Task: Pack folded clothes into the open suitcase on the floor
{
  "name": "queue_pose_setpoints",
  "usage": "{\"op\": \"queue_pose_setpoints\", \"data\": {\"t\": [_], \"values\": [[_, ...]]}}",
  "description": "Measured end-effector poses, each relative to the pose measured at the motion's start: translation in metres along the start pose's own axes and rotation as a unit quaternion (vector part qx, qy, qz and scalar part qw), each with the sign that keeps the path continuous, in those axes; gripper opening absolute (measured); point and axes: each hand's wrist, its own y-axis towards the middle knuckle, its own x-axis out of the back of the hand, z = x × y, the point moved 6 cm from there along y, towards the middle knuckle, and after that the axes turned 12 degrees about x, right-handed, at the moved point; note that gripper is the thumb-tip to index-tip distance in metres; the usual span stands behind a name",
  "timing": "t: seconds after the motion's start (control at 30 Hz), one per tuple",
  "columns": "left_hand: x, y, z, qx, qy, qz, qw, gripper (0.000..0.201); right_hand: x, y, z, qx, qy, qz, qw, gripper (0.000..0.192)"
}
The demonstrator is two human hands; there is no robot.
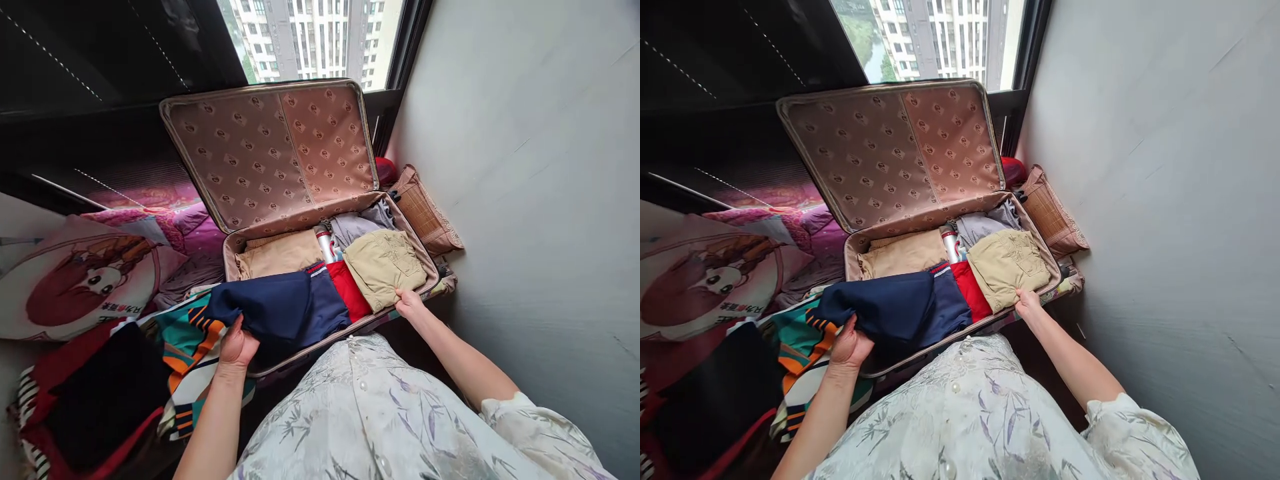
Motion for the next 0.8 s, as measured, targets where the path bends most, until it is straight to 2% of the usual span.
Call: {"op": "queue_pose_setpoints", "data": {"t": [0.1,0.17,0.2,0.27,0.3,0.33,0.37,0.4,0.47,0.5,0.53,0.57,0.6,0.63,0.67,0.8], "values": [[0.006,-0.001,0.002,0.001,-0.01,-0.005,1.0,0.045,0.008,-0.013,0.003,-0.032,-0.044,0.003,0.999,0.031],[0.008,-0.002,0.003,-0.005,-0.009,0.009,1.0,0.046,0.014,-0.023,0.007,-0.054,-0.068,0.023,0.996,0.025],[0.009,-0.003,0.003,-0.008,-0.006,0.021,1.0,0.046,0.017,-0.028,0.01,-0.07,-0.085,0.047,0.993,0.019],[0.009,-0.004,0.004,-0.009,-0.004,0.044,0.999,0.046,0.019,-0.036,0.02,-0.084,-0.171,0.149,0.97,0.008],[0.01,-0.005,0.005,-0.006,-0.007,0.052,0.999,0.045,0.018,-0.039,0.029,-0.062,-0.241,0.219,0.943,0.013],[0.01,-0.006,0.005,-0.002,-0.013,0.057,0.998,0.044,0.014,-0.04,0.041,-0.01,-0.32,0.288,0.903,0.021],[0.011,-0.007,0.006,0.001,-0.02,0.058,0.998,0.044,0.008,-0.041,0.055,0.07,-0.398,0.345,0.847,0.028],[0.012,-0.008,0.006,0.002,-0.025,0.056,0.998,0.043,0.0,-0.04,0.07,0.164,-0.469,0.381,0.78,0.038],[0.014,-0.01,0.007,0.0,-0.024,0.051,0.998,0.042,-0.019,-0.035,0.093,0.323,-0.582,0.392,0.636,0.07],[0.014,-0.011,0.007,-0.001,-0.018,0.05,0.999,0.043,-0.029,-0.029,0.097,0.367,-0.63,0.389,0.563,0.087],[0.014,-0.011,0.007,-0.001,-0.011,0.051,0.999,0.043,-0.039,-0.02,0.096,0.388,-0.672,0.388,0.497,0.1],[0.014,-0.012,0.007,0.001,-0.005,0.053,0.999,0.043,-0.049,-0.01,0.09,0.393,-0.704,0.391,0.444,0.108],[0.014,-0.013,0.007,0.003,-0.001,0.055,0.998,0.043,-0.057,0.001,0.082,0.391,-0.724,0.396,0.407,0.113],[0.014,-0.013,0.007,0.005,0.001,0.056,0.998,0.043,-0.064,0.012,0.071,0.385,-0.737,0.4,0.386,0.117],[0.013,-0.014,0.006,0.007,0.004,0.055,0.998,0.042,-0.068,0.023,0.059,0.374,-0.746,0.401,0.378,0.119],[0.011,-0.015,0.005,0.013,0.025,0.046,0.999,0.04,-0.071,0.049,0.018,0.335,-0.767,0.366,0.407,0.129]]}}
